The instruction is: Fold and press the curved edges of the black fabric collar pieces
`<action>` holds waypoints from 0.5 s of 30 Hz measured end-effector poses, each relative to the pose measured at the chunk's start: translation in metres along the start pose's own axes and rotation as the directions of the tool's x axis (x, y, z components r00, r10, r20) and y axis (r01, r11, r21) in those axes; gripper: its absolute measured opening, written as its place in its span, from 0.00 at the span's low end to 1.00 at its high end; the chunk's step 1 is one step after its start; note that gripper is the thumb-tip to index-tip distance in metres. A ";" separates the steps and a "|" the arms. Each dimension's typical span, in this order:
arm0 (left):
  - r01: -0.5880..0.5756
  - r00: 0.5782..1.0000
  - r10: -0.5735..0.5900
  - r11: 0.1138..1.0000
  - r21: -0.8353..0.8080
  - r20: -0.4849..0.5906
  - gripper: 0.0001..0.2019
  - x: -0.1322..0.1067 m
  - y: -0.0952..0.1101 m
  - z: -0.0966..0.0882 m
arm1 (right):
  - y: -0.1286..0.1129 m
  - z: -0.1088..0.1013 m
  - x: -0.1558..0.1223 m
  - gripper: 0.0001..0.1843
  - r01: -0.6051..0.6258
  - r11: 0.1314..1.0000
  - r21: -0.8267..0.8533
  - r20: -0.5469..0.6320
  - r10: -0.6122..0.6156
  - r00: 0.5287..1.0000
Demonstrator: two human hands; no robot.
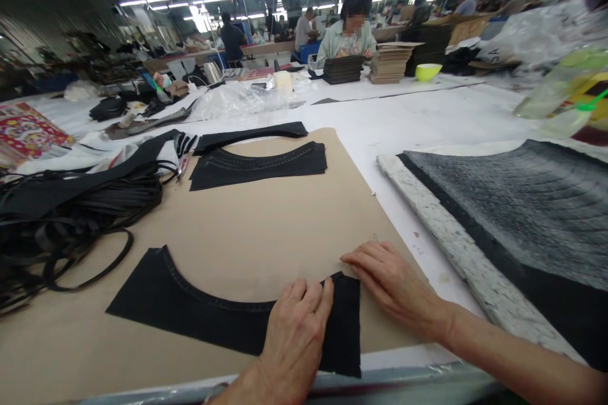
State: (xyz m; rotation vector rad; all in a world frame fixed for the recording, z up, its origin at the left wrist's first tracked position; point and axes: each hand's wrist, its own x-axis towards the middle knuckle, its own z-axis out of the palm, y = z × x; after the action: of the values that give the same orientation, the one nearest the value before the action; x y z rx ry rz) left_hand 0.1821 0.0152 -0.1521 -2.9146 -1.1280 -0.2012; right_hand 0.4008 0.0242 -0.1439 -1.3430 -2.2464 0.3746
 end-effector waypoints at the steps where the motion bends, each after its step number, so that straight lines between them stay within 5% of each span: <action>1: 0.002 1.000 -0.002 1.000 -0.003 -0.005 0.28 0.000 0.000 0.000 | -0.003 0.002 -0.002 0.13 -0.024 1.000 0.004 -0.003 0.024 1.000; 15: -0.004 1.000 0.005 0.997 0.081 -0.019 0.27 0.012 0.002 -0.002 | -0.014 0.016 -0.015 0.11 -0.140 0.989 -0.052 -0.040 0.138 0.990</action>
State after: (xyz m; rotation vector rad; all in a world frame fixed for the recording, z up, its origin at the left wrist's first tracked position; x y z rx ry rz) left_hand 0.1925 0.0216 -0.1489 -2.8385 -1.0998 -0.1782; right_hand 0.3880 0.0044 -0.1546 -1.5283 -2.1540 0.3365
